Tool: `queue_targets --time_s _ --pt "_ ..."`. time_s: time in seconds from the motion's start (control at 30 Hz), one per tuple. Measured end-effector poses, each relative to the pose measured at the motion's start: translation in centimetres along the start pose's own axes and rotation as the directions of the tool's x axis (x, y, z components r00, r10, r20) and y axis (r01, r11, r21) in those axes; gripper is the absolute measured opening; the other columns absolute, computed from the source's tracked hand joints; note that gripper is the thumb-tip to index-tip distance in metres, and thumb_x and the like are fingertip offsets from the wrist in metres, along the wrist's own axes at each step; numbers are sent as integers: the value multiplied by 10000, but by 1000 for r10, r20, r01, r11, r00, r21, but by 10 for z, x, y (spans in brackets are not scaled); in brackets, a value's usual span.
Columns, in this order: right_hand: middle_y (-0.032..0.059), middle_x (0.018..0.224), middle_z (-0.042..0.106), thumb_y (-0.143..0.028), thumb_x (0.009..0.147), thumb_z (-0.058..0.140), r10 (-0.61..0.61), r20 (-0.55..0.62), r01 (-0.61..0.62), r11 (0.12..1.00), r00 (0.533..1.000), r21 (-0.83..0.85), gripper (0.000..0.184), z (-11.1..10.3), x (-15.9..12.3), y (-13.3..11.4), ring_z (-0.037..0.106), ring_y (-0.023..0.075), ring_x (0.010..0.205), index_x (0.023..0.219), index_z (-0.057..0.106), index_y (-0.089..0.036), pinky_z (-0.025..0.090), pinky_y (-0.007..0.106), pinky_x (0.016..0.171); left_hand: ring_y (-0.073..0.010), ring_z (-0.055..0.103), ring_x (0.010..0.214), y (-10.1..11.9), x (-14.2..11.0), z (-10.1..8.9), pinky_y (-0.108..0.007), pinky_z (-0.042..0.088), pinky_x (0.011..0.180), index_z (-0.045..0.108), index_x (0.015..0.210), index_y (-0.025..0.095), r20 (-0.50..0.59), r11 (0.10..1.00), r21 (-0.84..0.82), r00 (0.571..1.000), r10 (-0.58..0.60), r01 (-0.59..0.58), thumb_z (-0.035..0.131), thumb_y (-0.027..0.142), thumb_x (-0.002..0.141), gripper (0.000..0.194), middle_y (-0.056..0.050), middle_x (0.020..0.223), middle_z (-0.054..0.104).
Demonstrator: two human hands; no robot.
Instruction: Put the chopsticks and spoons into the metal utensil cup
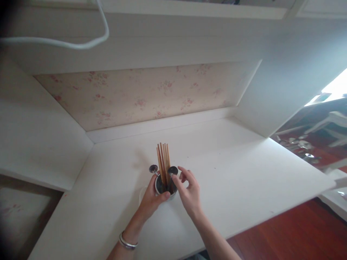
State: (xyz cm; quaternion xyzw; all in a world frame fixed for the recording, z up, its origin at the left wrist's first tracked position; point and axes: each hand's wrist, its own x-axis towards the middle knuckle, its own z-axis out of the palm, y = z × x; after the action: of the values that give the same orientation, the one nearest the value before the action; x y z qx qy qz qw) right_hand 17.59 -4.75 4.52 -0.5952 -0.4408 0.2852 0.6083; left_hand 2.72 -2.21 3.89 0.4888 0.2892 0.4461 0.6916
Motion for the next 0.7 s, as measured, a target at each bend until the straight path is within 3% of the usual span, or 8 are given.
queue_targets --time_s 0.07,0.17,0.23,0.3,0.43,0.53,0.63,0.7 --pt "44 1077 648 -393 736 784 6 109 -18 994 994 111 576 -3 -2 8 583 235 1011 1273 606 -286 453 372 910 -284 570 1220 2 0 1 -423 428 1052 460 1320 237 12 1000 15 1000 -1 0 811 316 713 706 -98 1322 610" --pt "61 1423 509 -466 678 822 43 349 -150 946 936 287 870 -6 -6 16 462 280 1302 1434 413 -331 370 455 1066 -302 566 1221 4 -1 0 -425 431 1049 472 1329 223 16 999 51 1000 -11 10 833 352 684 750 -109 1319 612" --pt "81 1439 506 -487 638 846 34 484 -225 913 875 341 932 -6 -8 17 453 295 1327 1436 399 -304 350 476 1088 -321 559 1226 4 -1 -2 -426 430 1051 483 1336 203 7 999 48 1000 -18 18 854 417 637 819 -122 1307 619" --pt "109 1347 587 -427 594 887 14 554 -241 910 832 338 900 -4 -9 14 531 312 1250 1372 470 -251 394 473 1052 -332 558 1223 3 -2 -4 -426 432 1049 490 1342 184 12 999 27 1000 -26 26 848 480 618 860 -135 1294 625" --pt "98 1109 695 -306 643 863 47 510 -179 961 859 212 628 1 -11 10 644 288 1012 1192 580 -196 503 420 893 -335 530 1258 4 -4 -4 -435 409 1075 472 1383 176 34 999 35 999 -24 23 808 539 646 888 -144 1332 599" --pt "83 1065 702 -286 650 847 53 466 -138 979 883 149 579 2 -11 10 646 278 962 1166 599 -196 516 405 847 -332 454 1335 9 -8 -8 -426 363 1118 469 1398 176 -17 993 114 1000 -7 9 787 586 638 921 -148 1405 540" --pt "59 1050 707 -247 595 864 66 442 -141 980 895 141 607 -1 -11 10 643 275 956 1153 627 -219 507 418 862 -284 471 1327 22 -18 -21 -376 372 1107 514 1352 192 -195 970 243 980 29 20 699 626 720 789 -136 1415 533" --pt "40 1006 717 -208 512 894 118 391 -210 957 913 202 617 -2 -10 9 642 276 942 1086 671 -229 497 427 881 -243 603 1162 35 -27 -36 -346 448 1013 573 1258 191 -374 928 354 927 28 115 605 605 816 606 -120 1268 640"
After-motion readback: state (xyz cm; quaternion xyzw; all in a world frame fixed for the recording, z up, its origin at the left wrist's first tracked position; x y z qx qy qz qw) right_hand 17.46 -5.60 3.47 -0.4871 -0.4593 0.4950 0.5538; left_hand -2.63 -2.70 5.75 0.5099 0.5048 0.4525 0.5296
